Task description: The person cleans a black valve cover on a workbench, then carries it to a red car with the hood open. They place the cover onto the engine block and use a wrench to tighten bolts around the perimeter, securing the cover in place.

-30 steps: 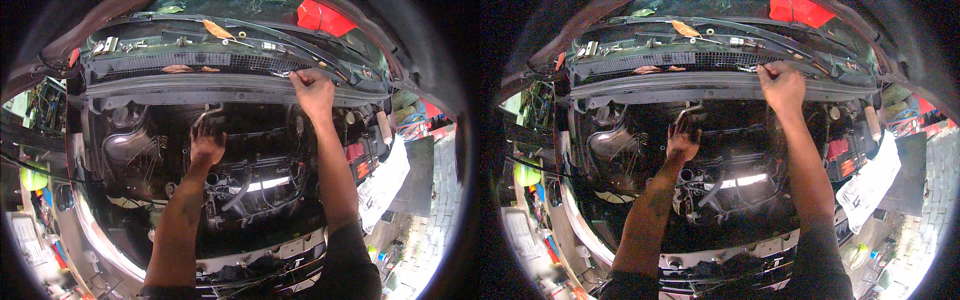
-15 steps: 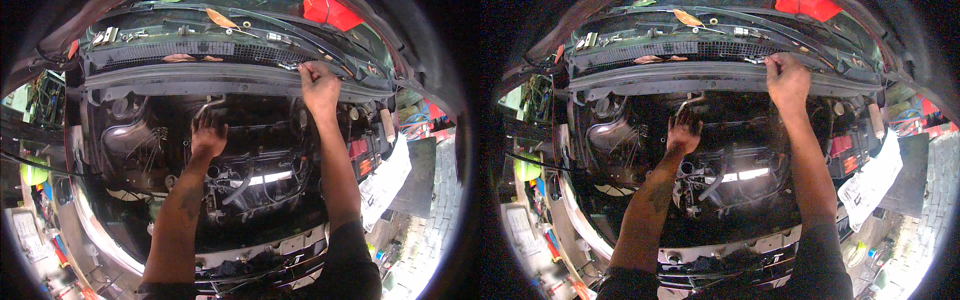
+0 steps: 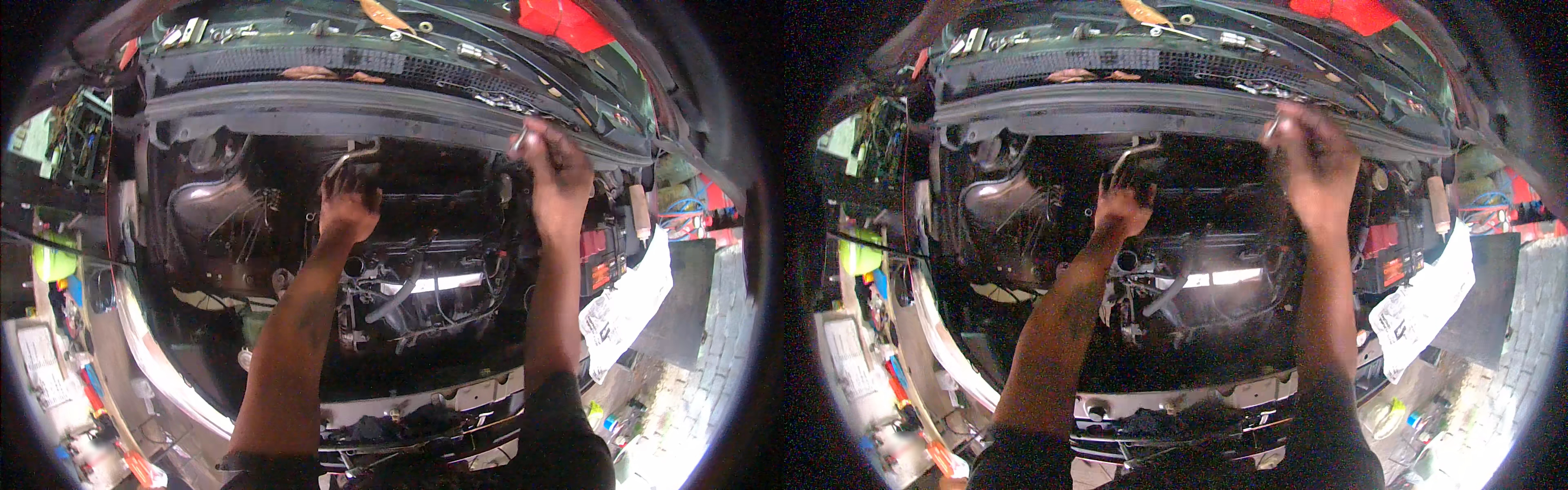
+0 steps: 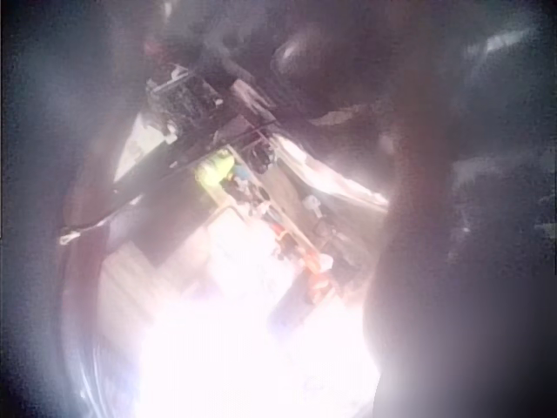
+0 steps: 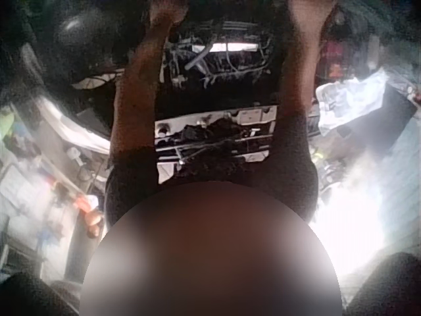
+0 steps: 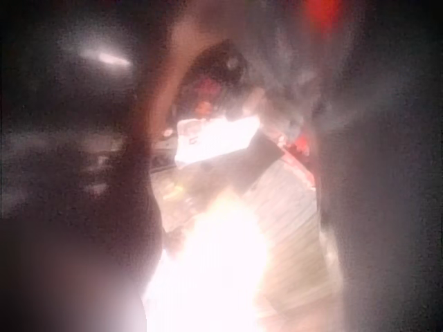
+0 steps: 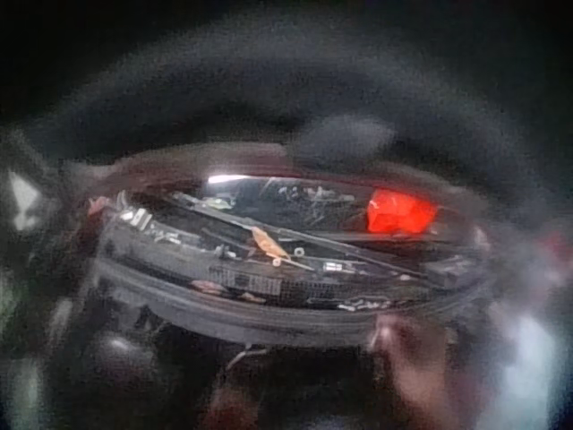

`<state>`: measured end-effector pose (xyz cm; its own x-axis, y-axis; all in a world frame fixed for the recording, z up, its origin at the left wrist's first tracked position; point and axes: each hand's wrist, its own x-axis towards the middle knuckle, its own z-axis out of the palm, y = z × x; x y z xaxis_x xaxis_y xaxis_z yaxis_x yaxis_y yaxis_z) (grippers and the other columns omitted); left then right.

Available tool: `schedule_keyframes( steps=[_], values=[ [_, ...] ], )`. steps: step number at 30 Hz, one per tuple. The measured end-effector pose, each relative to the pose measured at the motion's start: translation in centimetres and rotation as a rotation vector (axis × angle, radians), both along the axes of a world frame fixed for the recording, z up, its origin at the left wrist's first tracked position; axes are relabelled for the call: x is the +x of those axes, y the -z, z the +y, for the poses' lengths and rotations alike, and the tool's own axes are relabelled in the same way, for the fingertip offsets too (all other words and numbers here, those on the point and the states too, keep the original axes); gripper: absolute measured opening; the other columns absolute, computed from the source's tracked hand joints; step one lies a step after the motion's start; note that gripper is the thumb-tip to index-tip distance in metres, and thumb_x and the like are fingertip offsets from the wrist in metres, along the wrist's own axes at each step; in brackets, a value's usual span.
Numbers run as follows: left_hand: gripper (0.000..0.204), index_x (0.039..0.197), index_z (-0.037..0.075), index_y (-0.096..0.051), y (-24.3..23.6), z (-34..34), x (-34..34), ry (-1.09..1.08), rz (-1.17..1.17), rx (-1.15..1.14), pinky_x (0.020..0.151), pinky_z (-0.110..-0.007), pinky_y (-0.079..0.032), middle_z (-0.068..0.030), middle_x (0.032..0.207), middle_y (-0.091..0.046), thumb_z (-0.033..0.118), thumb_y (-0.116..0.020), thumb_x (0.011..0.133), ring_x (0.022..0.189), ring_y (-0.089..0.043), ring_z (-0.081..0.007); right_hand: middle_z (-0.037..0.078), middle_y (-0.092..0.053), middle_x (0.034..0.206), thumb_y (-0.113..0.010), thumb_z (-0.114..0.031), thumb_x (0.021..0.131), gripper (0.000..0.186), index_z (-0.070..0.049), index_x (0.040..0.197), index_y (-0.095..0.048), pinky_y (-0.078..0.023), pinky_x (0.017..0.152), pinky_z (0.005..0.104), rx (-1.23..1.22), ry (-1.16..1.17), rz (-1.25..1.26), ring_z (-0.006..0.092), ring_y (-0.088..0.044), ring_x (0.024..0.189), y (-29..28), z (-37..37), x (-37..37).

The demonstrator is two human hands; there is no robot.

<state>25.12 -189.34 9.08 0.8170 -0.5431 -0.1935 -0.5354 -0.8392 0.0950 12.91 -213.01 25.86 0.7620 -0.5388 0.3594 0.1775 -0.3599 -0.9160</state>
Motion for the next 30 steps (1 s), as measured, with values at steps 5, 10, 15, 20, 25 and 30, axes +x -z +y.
schedule_keyframes(
  steps=[5, 10, 15, 20, 25, 30],
  values=[
    [0.062, 0.154, 0.015, -0.030, -0.4, 0.2, -0.2, -0.032, 0.041, -0.076, 0.123, -0.051, -0.008, -0.0125, 0.161, -0.025, 0.049, -0.029, 0.102, 0.150, -0.019, -0.0292, 0.013, -0.073, 0.097, -0.066, -0.010, 0.092, 0.016, -0.001, 0.105, -0.070, -0.055, 0.083, 0.0336, 0.033, -0.317, 0.218, 0.0216, -0.071, 0.090, 7.8, 6.5, -1.8],
    [0.063, 0.155, 0.016, -0.029, -0.1, 0.3, 0.1, 0.004, 0.041, 0.001, 0.123, -0.052, -0.007, -0.0120, 0.161, -0.025, 0.050, -0.025, 0.102, 0.151, -0.018, -0.0281, 0.012, -0.074, 0.102, -0.071, -0.015, 0.086, 0.015, -0.008, 0.099, -0.074, -0.054, 0.085, 0.0386, -0.054, -0.483, 0.728, 0.0273, -0.070, 0.093, 15.7, 12.4, -2.5],
    [0.063, 0.155, 0.016, -0.030, 0.4, 0.3, 0.1, -0.014, 0.049, -0.054, 0.122, -0.052, -0.007, -0.0135, 0.161, -0.025, 0.050, -0.026, 0.102, 0.151, -0.019, -0.0289, 0.010, -0.074, 0.098, -0.069, -0.021, 0.085, 0.016, -0.011, 0.095, -0.075, -0.054, 0.079, 0.0430, -0.458, -0.469, 0.580, 0.0306, -0.069, 0.085, 17.9, 13.6, -2.9],
    [0.063, 0.154, 0.014, -0.030, 0.7, 0.4, 0.1, -0.017, 0.053, -0.074, 0.122, -0.053, -0.007, -0.0152, 0.160, -0.026, 0.049, -0.028, 0.102, 0.151, -0.019, -0.0297, 0.008, -0.075, 0.091, -0.068, -0.021, 0.085, 0.012, -0.013, 0.086, -0.077, -0.054, 0.078, 0.0418, -0.329, -0.433, 0.554, 0.0298, -0.069, 0.081, 17.9, 13.9, -2.8],
    [0.063, 0.153, 0.012, -0.032, 0.9, 0.4, 0.0, -0.034, 0.047, -0.143, 0.122, -0.053, -0.007, -0.0158, 0.159, -0.028, 0.048, -0.029, 0.102, 0.150, -0.019, -0.0299, 0.010, -0.074, 0.086, -0.069, -0.019, 0.082, 0.010, -0.014, 0.084, -0.077, -0.054, 0.078, 0.0430, -0.410, -0.445, 0.532, 0.0314, -0.069, 0.081, 17.9, 13.7, -2.8],
    [0.063, 0.152, 0.010, -0.033, 0.9, 0.3, -0.1, -0.040, 0.020, -0.138, 0.122, -0.053, -0.007, -0.0157, 0.159, -0.029, 0.048, -0.029, 0.102, 0.150, -0.020, -0.0295, 0.010, -0.073, 0.083, -0.073, -0.016, 0.077, 0.005, -0.016, 0.080, -0.078, -0.054, 0.075, 0.0438, -0.430, -0.496, 0.459, 0.0327, -0.069, 0.079, 18.3, 13.4, -2.5]
  ],
)
